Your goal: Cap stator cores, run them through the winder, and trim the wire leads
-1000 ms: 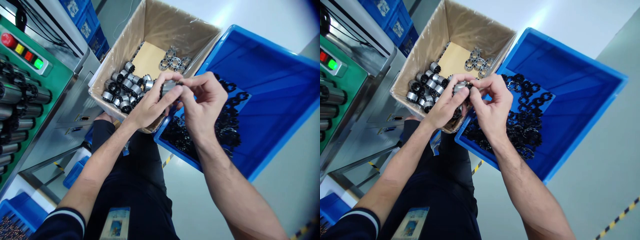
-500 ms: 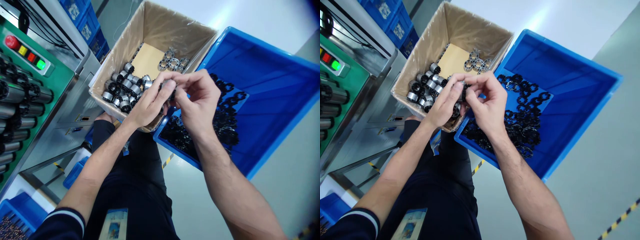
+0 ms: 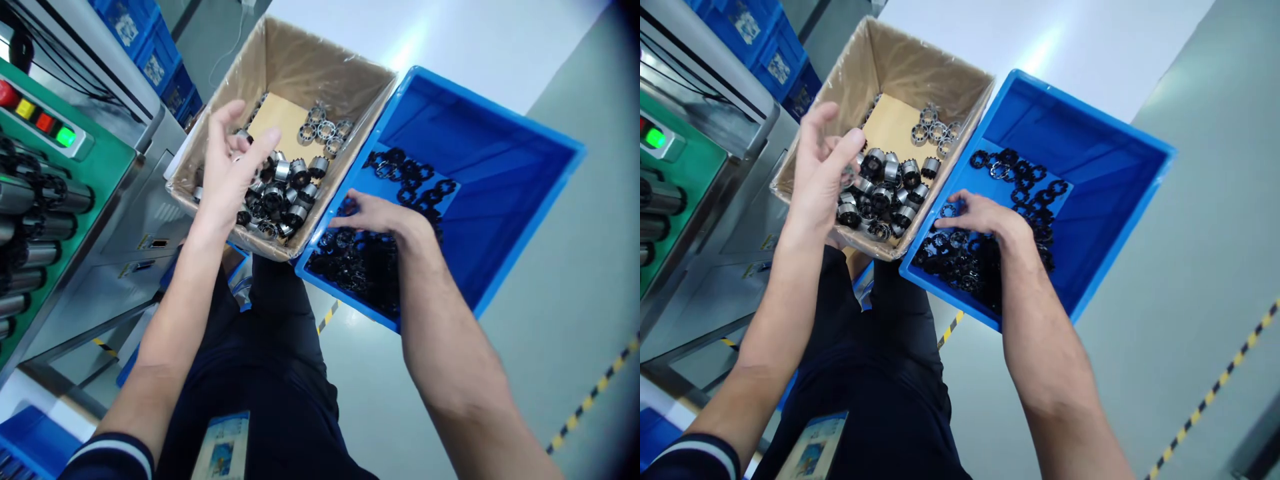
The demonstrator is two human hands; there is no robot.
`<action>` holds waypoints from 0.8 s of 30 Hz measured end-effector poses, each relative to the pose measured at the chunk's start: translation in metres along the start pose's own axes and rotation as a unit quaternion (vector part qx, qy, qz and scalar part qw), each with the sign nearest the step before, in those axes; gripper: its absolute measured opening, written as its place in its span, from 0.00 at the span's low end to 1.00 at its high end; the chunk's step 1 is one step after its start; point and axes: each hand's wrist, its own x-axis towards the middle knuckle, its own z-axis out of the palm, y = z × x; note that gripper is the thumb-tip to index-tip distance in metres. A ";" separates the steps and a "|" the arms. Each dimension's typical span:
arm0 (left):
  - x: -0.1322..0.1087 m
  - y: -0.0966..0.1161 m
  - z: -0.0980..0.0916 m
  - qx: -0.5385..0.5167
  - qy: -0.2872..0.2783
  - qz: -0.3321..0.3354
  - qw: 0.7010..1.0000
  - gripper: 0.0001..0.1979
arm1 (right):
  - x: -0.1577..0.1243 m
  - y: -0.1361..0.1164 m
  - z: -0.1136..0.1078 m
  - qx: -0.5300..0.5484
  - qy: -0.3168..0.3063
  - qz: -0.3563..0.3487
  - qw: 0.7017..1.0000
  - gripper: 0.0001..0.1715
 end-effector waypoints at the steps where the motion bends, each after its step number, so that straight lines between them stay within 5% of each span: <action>1: 0.000 -0.004 0.005 -0.027 0.005 -0.002 1.000 0.32 | 0.002 -0.004 0.006 -0.002 -0.032 0.000 0.999 0.46; 8: -0.011 -0.025 0.036 -0.202 -0.003 -0.094 0.975 0.05 | 0.003 -0.021 0.022 0.004 -0.130 -0.006 0.992 0.34; 14: -0.014 -0.017 0.031 -0.230 -0.014 -0.112 0.967 0.30 | 0.002 -0.017 0.022 0.051 -0.188 0.009 0.981 0.32; 24: -0.017 -0.022 0.033 -0.157 -0.016 -0.096 0.983 0.32 | -0.011 -0.032 0.019 0.069 -0.298 0.008 0.952 0.39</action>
